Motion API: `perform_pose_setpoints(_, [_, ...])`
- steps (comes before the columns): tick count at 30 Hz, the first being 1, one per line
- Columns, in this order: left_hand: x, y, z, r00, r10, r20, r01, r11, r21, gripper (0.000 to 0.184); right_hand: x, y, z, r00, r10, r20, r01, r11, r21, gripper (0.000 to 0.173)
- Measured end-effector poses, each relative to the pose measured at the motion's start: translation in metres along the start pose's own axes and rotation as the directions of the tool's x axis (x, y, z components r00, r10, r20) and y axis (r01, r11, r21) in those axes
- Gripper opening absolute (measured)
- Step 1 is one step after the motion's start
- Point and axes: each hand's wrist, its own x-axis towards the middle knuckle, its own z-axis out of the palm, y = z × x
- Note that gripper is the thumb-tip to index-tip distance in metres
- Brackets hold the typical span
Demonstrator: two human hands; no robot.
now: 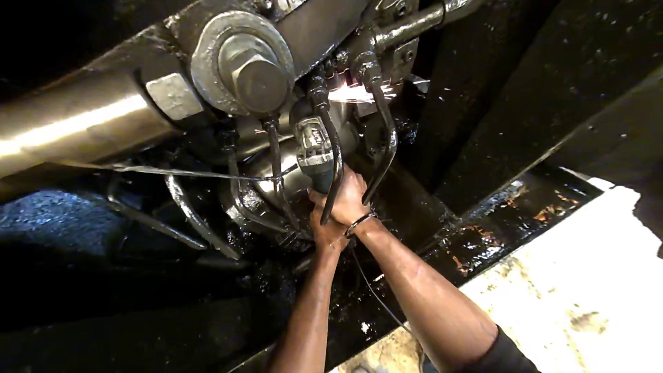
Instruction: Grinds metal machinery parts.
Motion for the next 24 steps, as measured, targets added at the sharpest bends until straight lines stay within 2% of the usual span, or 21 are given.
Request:
perform_pose_setpoints(7, [-0.008,0.007,0.003,0.996,-0.061,0.071,0.056,0.996,0.065,0.058,-0.002,0.013,0.000,1.000,0.011,0.016,-0.011,1.000,0.012,0.074])
perform_pose_setpoints(11, [-0.005,0.012,0.002,0.999,-0.036,0.038,0.037,0.999,-0.033,0.047,0.000,0.011,-0.006,1.000,0.017,0.000,-0.017,1.000,0.020,0.071])
perform_pose_setpoints(16, [-0.003,0.012,0.005,0.999,0.013,0.049,-0.012,0.999,-0.029,0.052,0.002,0.011,-0.011,0.999,0.025,-0.033,-0.024,0.999,0.028,0.072])
perform_pose_setpoints(20, [0.001,0.023,0.003,0.991,-0.027,0.128,0.008,0.990,0.144,0.064,0.005,0.012,-0.016,0.999,0.021,-0.040,-0.020,0.999,0.045,0.072])
perform_pose_setpoints(24, [0.002,0.026,0.006,0.999,0.029,0.045,-0.029,1.000,0.009,0.061,0.007,0.016,-0.020,0.999,0.002,-0.046,0.000,0.999,0.046,0.070])
